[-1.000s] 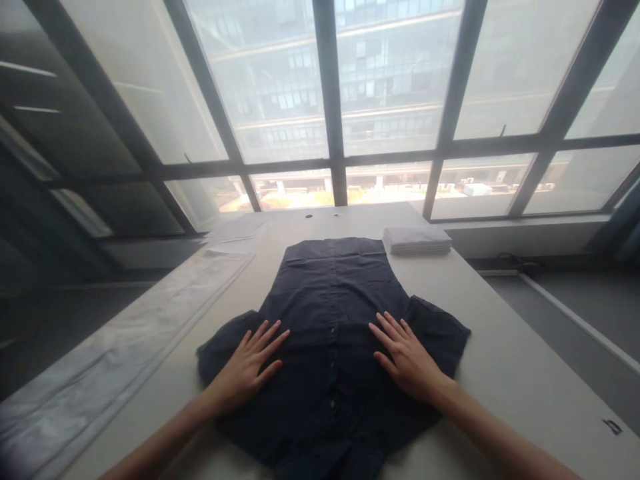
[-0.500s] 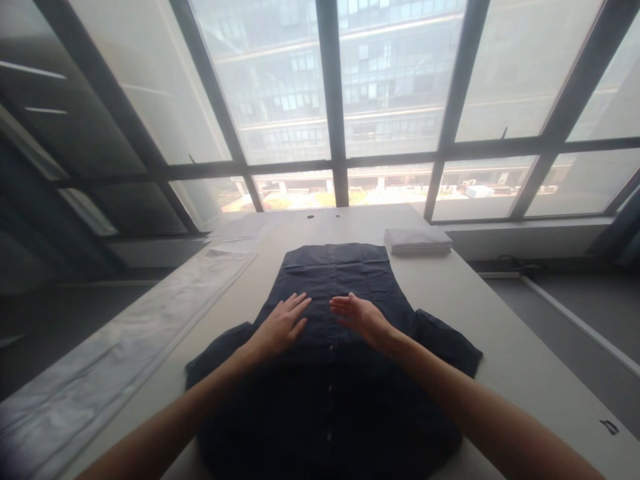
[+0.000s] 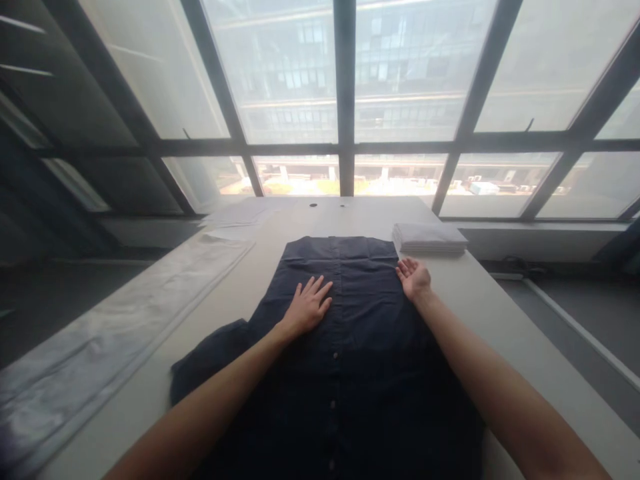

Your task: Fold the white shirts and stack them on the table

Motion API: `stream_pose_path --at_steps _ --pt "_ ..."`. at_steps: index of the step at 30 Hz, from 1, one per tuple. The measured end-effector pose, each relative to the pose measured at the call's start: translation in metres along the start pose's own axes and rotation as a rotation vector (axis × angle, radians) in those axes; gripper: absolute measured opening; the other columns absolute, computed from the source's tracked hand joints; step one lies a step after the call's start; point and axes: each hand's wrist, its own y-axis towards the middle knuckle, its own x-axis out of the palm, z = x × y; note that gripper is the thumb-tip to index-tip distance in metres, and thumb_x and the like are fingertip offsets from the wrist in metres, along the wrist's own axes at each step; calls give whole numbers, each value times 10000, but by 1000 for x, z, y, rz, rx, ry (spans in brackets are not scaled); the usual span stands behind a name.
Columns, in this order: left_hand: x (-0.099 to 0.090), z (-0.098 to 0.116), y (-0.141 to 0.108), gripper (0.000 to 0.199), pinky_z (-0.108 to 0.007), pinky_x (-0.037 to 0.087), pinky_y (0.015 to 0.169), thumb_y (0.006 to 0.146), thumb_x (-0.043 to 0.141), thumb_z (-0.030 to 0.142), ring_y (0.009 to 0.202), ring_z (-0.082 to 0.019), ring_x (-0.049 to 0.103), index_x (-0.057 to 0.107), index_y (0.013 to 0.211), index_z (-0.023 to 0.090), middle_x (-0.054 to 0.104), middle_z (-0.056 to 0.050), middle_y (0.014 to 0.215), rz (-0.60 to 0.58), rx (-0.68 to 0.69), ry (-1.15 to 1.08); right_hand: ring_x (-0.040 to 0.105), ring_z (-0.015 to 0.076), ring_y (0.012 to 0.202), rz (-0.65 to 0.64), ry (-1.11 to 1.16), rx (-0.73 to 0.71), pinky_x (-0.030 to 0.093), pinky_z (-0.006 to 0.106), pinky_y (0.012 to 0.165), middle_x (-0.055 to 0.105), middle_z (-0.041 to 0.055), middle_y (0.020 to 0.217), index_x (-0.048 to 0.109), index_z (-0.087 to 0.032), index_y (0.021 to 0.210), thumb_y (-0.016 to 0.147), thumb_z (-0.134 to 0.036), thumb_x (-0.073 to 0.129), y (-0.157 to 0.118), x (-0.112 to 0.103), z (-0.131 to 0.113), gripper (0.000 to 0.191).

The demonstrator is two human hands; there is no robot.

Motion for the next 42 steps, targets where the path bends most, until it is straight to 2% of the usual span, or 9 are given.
stream_pose_path --at_steps 3,9,15,19,22,26,32,38,42 --pt "-1 3 1 546 -613 161 1208 1036 363 488 1526 -325 206 397 1549 304 297 -52 1647 -17 3 13 684 156 1037 -117 41 26 592 333 893 696 72 1160 632 -241 1083 1022 -314 322 -2 28 7 324" --pt "-4 6 0 548 -615 170 1206 1033 365 488 1526 -329 205 418 1540 286 308 -62 1642 -19 0 47 654 270 1167 -728 65 425 553 471 957 695 172 1225 628 -145 1214 1040 -527 322 -33 98 74 520" --pt "-5 7 -1 559 -615 172 1206 1033 355 500 1528 -333 196 399 1552 297 284 -60 1651 -34 -14 39 687 283 1087 -561 40 453 592 481 847 677 207 1186 575 -126 1243 1047 -531 242 24 95 67 560" --pt "-5 8 -2 567 -613 164 1211 1032 340 515 1532 -331 184 392 1555 302 270 -53 1656 -44 -11 19 699 208 972 -158 -5 91 602 384 784 663 161 1194 593 -187 1186 1055 -450 263 70 66 23 442" --pt "-5 9 -2 570 -609 160 1213 1031 340 514 1534 -330 174 383 1559 304 258 -47 1661 -44 -18 13 678 140 940 -42 -20 -22 583 306 806 658 101 1230 593 -232 1168 1063 -411 233 81 58 4 415" --pt "-5 9 -1 565 -608 156 1214 1029 354 503 1532 -330 182 393 1555 300 268 -50 1657 -41 -22 13 701 164 922 -161 -42 5 583 317 826 720 99 1103 649 -197 1060 1054 -384 307 48 72 21 390" --pt "-3 8 0 545 -633 162 1204 1021 401 472 1526 -340 202 435 1527 274 300 -74 1643 -15 -7 4 699 255 1083 -713 -44 339 569 429 928 719 150 1197 661 -154 1144 1049 -507 307 -34 88 76 509" --pt "-10 5 2 389 -596 206 1213 937 540 286 1491 -327 307 638 1304 200 460 -120 1550 139 -27 -277 718 231 1034 -676 -62 447 557 401 953 754 153 1052 674 -113 1089 1065 -349 326 -46 74 89 421" --pt "-23 1 20 229 -478 438 1111 890 536 215 1292 -290 568 713 1033 184 671 -111 1299 311 -133 -862 711 220 1021 -701 -1 460 540 360 956 751 152 1027 694 -107 1008 1069 -358 310 -42 72 88 463"
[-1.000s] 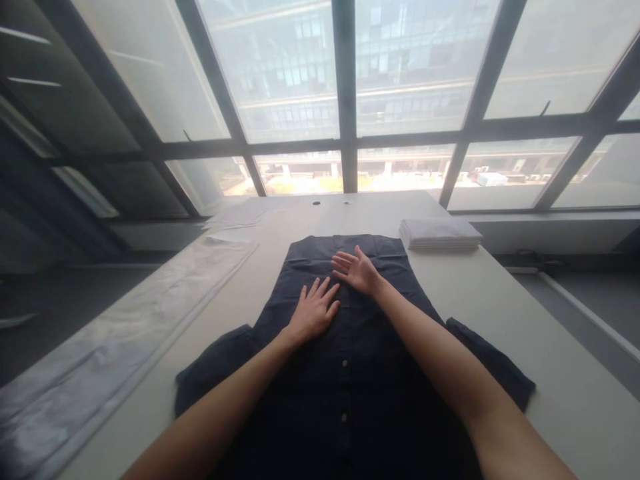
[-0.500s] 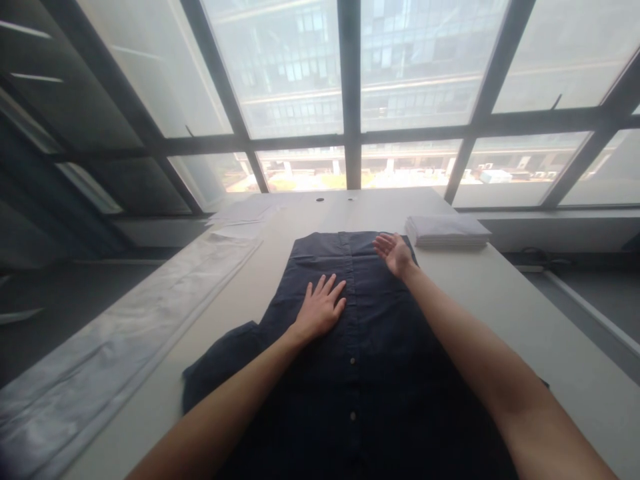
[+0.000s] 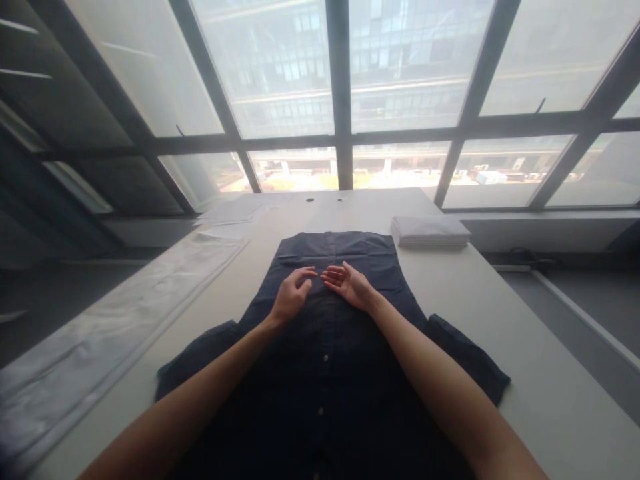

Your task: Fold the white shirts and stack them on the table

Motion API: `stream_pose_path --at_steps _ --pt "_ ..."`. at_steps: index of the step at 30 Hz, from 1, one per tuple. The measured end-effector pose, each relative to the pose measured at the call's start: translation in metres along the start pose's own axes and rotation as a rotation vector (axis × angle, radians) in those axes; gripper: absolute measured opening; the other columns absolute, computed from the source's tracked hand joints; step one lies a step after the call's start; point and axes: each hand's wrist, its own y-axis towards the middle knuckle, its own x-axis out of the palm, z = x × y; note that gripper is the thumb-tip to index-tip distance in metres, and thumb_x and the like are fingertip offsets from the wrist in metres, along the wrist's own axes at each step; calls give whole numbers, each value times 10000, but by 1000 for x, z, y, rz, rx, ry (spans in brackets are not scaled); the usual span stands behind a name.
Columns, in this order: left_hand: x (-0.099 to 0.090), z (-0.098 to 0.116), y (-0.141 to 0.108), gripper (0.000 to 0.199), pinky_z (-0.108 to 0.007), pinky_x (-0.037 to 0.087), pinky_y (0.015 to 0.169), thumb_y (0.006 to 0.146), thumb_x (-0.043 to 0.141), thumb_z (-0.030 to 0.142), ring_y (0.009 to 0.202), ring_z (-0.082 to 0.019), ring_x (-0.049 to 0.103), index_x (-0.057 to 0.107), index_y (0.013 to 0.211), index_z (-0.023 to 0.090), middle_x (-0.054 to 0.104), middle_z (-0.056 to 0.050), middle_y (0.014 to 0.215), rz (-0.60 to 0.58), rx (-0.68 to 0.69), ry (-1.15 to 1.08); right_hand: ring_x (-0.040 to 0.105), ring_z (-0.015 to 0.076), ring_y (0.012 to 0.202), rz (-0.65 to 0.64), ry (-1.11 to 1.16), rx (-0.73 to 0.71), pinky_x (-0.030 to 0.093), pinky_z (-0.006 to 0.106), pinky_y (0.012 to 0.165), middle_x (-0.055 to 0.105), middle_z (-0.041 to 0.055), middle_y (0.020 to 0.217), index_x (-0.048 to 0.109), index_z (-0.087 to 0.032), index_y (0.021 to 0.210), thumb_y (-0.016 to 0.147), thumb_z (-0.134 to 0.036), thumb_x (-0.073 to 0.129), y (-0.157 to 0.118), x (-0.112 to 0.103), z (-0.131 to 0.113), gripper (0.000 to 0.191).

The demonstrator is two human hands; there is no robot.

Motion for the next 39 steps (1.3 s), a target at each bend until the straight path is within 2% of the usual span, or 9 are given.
stream_pose_path --at_steps 5,9,13,16,19,24,29,31,39 --pt "-5 -13 56 164 -406 559 966 901 550 209 1072 -253 700 680 985 154 728 -131 1139 -170 -495 -769 670 168 738 3 -8 -48 544 291 754 724 88 801 673 -182 766 1073 -434 273 2 1 4 564" --pt "-28 -40 107 254 -439 581 920 957 474 202 1143 -288 675 640 1129 116 692 -194 1195 -217 -703 -963 629 166 678 3 -10 -86 512 286 688 707 71 768 657 -203 715 1059 -494 304 2 0 8 572" --pt "-65 -57 150 305 -357 573 902 997 375 160 1172 -235 655 559 1236 126 644 -184 1261 224 -647 -957 647 179 747 6 -27 -93 513 311 744 732 88 844 680 -200 757 1060 -469 328 0 -1 8 537" --pt "-79 -58 168 333 -294 555 915 1020 318 179 1191 -176 634 518 1287 173 612 -138 1324 353 -575 -955 653 179 764 -1 -36 -81 512 310 752 737 99 866 698 -189 799 1065 -462 311 -1 0 7 544" --pt "-74 -53 165 332 -370 567 921 1034 352 272 1178 -226 647 563 1266 164 649 -145 1282 198 -499 -1021 653 183 758 -19 -43 -63 512 318 748 737 108 863 709 -182 842 1060 -508 281 1 -1 7 581" --pt "-53 -51 147 360 -465 533 967 1026 440 305 1204 -325 639 600 1277 102 658 -216 1256 -470 -699 -940 658 186 758 -27 -45 -54 511 334 756 739 113 864 713 -175 881 1060 -514 278 3 -1 7 579" --pt "-52 -58 177 324 -353 542 953 1009 388 187 1128 -207 668 518 1305 157 620 -173 1287 220 -651 -884 662 191 769 -31 -43 -63 520 335 756 743 110 873 719 -189 883 1051 -552 252 1 -1 6 614" --pt "-52 -58 190 346 -290 539 947 1008 333 172 1126 -154 655 482 1319 197 594 -132 1325 362 -591 -869 666 190 773 -28 -38 -62 522 330 759 742 115 877 721 -183 884 1053 -554 227 1 -1 6 640" --pt "-12 -45 148 166 -413 441 1111 824 599 140 1301 -306 550 703 946 187 690 -122 1221 -33 -329 -431 683 204 819 -44 -44 -54 534 362 812 753 124 920 725 -181 936 1047 -568 237 2 -2 5 632"
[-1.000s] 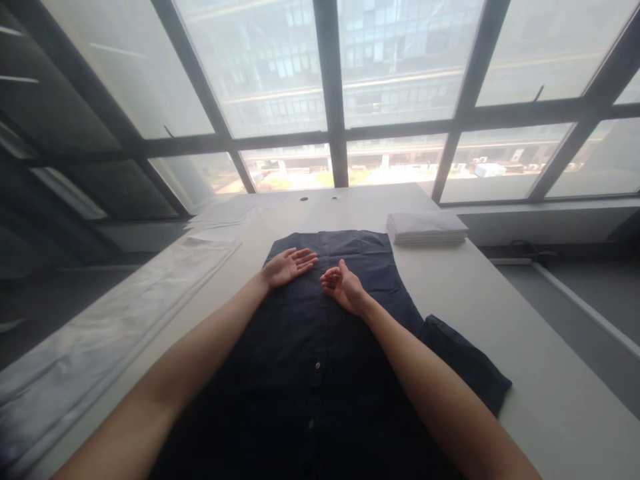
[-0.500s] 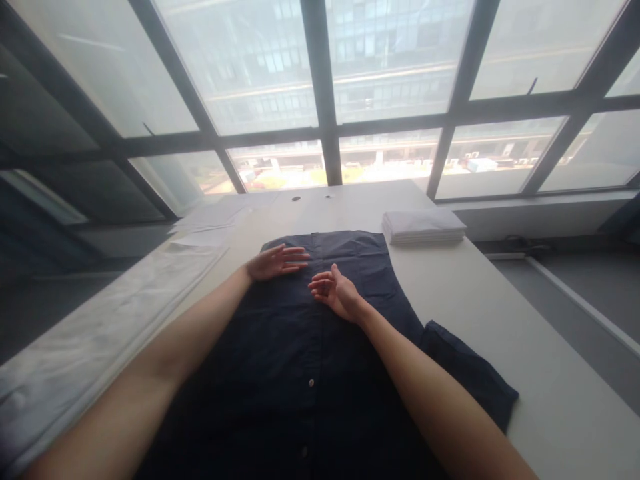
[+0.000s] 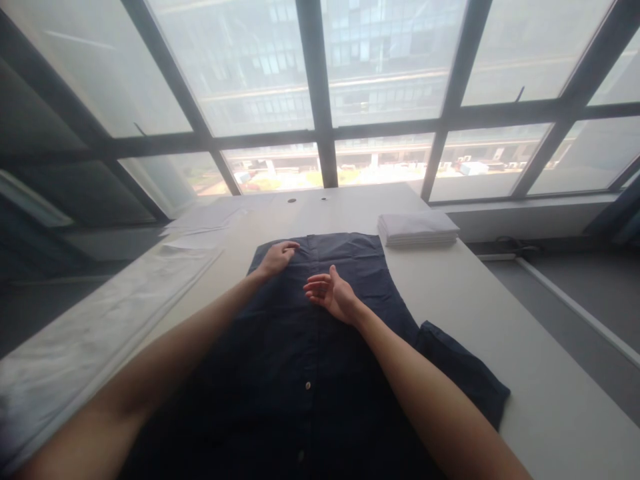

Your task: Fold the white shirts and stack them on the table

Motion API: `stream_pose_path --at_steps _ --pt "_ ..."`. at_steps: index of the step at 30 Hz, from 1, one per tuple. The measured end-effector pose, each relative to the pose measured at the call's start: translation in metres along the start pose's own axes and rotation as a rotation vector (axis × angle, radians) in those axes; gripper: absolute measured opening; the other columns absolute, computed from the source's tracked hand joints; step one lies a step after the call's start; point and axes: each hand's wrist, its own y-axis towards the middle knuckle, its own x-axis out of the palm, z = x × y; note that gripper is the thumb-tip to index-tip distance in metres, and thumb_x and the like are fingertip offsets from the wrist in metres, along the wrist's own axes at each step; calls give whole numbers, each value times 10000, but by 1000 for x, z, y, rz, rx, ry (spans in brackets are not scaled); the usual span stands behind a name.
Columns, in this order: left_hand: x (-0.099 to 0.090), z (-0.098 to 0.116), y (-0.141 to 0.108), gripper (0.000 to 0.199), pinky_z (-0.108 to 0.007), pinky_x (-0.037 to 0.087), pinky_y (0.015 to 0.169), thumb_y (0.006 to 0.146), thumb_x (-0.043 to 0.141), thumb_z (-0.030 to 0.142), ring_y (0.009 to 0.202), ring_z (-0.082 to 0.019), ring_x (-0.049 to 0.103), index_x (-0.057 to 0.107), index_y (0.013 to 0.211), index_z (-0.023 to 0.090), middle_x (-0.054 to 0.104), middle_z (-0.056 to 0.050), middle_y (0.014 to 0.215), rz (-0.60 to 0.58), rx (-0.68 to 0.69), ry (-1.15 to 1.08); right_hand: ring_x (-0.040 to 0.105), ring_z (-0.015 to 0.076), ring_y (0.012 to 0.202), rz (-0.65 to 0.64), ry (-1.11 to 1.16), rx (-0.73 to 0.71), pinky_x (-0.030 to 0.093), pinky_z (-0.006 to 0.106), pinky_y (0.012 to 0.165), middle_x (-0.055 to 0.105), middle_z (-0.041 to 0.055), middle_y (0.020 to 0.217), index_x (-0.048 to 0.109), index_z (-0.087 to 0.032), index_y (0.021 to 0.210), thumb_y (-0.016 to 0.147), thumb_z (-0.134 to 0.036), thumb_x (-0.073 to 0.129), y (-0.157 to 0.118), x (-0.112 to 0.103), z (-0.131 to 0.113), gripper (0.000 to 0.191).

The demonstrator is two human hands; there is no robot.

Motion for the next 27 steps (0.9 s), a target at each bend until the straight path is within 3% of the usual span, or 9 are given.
stream_pose_path --at_steps 2,5,10,15,17,19,21,24,27 --pt "9 -12 -23 222 -445 266 1219 804 652 167 1441 -323 390 727 1009 207 621 -107 1374 -55 127 294 694 209 842 -6 8 3 535 367 834 754 145 955 727 -165 956 1042 -586 202 -1 1 0 678" --pt "16 -27 -49 448 -585 54 1223 885 623 316 1522 -354 207 632 1322 221 410 -120 1583 -195 285 906 711 227 923 6 43 2 534 381 882 748 171 1026 721 -142 999 1033 -611 145 0 2 0 744" --pt "18 -34 -61 606 -610 76 1201 973 468 388 1540 -338 142 380 1557 247 231 -108 1663 -281 326 1269 699 257 1051 4 68 78 521 447 965 726 184 1122 675 -141 1146 1015 -649 162 13 -3 -13 734" --pt "21 -36 -62 603 -604 78 1204 1001 398 514 1535 -342 165 401 1549 261 264 -105 1652 -225 341 1256 687 283 1088 2 9 158 545 489 933 686 223 1198 592 -106 1269 1016 -640 183 47 -38 -69 719" --pt "21 -36 -63 597 -605 75 1207 1002 398 516 1537 -338 160 409 1544 266 263 -94 1653 -225 337 1256 692 280 1069 179 4 84 570 501 884 683 218 1194 563 -133 1293 1027 -610 168 64 -58 -98 675" --pt "21 -32 -62 585 -622 76 1203 995 425 506 1535 -344 166 434 1528 264 275 -94 1649 -249 309 1246 705 245 1011 479 7 -141 589 464 859 690 193 1167 549 -153 1304 1048 -545 158 80 -75 -123 610" --pt "19 -24 -55 555 -629 96 1203 962 507 480 1515 -365 226 527 1459 235 348 -118 1617 -260 300 1166 696 200 1021 588 14 -252 586 422 894 689 143 1187 525 -215 1335 1053 -529 142 91 -84 -140 570" --pt "12 -4 -34 412 -559 305 1170 911 590 392 1353 -361 499 681 1256 187 590 -154 1420 -281 268 787 691 230 1059 421 -11 -207 580 439 915 710 152 1168 586 -198 1279 1045 -556 198 95 -81 -145 577" --pt "2 13 -4 310 -486 512 1008 925 570 368 1096 -333 685 740 1072 154 726 -158 1159 -539 -87 297 663 305 1153 45 -115 95 552 495 950 706 207 1198 639 -117 1227 1039 -579 253 88 -66 -134 631"
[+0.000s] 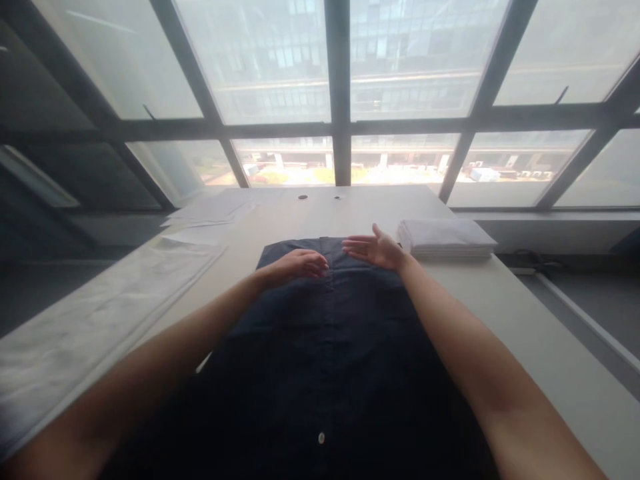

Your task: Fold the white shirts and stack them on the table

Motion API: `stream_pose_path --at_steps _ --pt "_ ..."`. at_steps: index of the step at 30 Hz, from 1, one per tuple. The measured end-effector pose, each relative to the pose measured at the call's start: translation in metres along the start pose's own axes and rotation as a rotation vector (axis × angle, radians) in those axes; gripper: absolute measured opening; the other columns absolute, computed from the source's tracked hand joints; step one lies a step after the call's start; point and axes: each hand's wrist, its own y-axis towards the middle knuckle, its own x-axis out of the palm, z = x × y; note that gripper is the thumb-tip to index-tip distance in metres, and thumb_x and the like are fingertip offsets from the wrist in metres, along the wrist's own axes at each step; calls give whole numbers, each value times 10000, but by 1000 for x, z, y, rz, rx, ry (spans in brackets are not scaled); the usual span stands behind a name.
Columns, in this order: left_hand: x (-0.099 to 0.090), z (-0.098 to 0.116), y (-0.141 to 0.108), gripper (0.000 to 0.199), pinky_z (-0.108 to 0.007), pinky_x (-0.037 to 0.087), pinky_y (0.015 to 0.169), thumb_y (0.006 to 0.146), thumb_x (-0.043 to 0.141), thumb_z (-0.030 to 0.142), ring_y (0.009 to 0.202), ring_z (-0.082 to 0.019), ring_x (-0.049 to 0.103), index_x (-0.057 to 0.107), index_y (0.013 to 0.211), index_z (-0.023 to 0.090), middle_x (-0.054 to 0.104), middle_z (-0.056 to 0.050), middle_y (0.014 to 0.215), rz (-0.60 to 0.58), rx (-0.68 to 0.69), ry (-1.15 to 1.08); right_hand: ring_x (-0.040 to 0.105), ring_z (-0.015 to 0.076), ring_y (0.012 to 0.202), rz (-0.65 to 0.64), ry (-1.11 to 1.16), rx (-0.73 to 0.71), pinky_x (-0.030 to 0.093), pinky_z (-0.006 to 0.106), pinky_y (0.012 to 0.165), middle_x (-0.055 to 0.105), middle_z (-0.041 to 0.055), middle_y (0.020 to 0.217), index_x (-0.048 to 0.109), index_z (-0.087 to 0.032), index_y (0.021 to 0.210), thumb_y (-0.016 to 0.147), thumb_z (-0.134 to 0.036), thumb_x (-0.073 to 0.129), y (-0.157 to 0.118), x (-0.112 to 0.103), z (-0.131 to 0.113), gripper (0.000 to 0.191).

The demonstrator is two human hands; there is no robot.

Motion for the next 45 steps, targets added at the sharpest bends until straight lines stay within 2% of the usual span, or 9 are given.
stream_pose_path --at_steps 4,10,14,17,21,25,29,35,45 --pt "-32 0 38 222 -470 556 947 923 599 236 1041 -339 711 740 1024 98 739 -198 1070 -239 -323 -335 652 319 1186 -136 -166 331 512 512 996 720 221 1172 668 -77 1192 1052 -550 272 -4 17 15 632" --pt "-44 -6 108 274 -424 524 1009 912 551 90 1089 -240 688 643 1171 100 648 -189 1253 502 55 -381 625 290 1236 -211 -220 309 443 487 1089 679 216 1277 681 -75 1169 1053 -562 234 1 11 18 670" --pt "-36 4 107 328 -380 515 1007 903 478 92 1113 -196 674 640 1187 120 622 -145 1329 539 169 -267 617 272 1243 -242 -285 179 435 468 1103 630 187 1367 667 -108 1197 1036 -574 289 -1 13 20 621" --pt "-28 10 66 339 -424 505 1021 886 490 143 1142 -246 660 676 1168 107 688 -141 1228 454 205 121 617 237 1232 138 -464 -100 474 448 1063 644 127 1359 613 -177 1287 1014 -478 376 -4 22 25 471" --pt "-12 10 -40 392 -450 379 1161 901 530 230 1316 -274 544 663 1261 147 637 -115 1360 269 338 634 510 269 1343 681 -829 -444 368 464 1154 570 148 1439 520 -145 1416 926 -351 469 -35 37 29 534" --pt "17 -7 -165 466 -396 376 1184 978 509 283 1404 -228 465 537 1443 276 501 -36 1526 15 329 861 184 345 1526 876 -1410 -713 110 628 1212 290 171 1633 278 -131 1578 904 -358 503 -106 53 48 746" --pt "54 -29 -248 470 -444 350 1205 995 463 226 1443 -236 415 522 1458 281 465 -25 1556 134 247 1012 154 327 1539 834 -1661 -604 173 656 1188 229 157 1659 277 -197 1586 990 -401 385 -183 65 104 639" --pt "97 -44 -285 565 -533 323 1202 966 459 177 1470 -266 368 453 1515 312 398 -2 1597 226 212 1155 189 318 1534 580 -1944 -461 212 618 1199 246 80 1666 385 -285 1552 998 -442 397 -255 62 185 576" --pt "105 -58 -294 644 -645 279 1169 1026 451 499 1514 -351 238 178 1601 395 199 -8 1670 197 229 1320 182 310 1536 627 -2008 -494 248 580 1198 165 80 1682 271 -315 1595 1000 -506 418 -295 41 212 642"
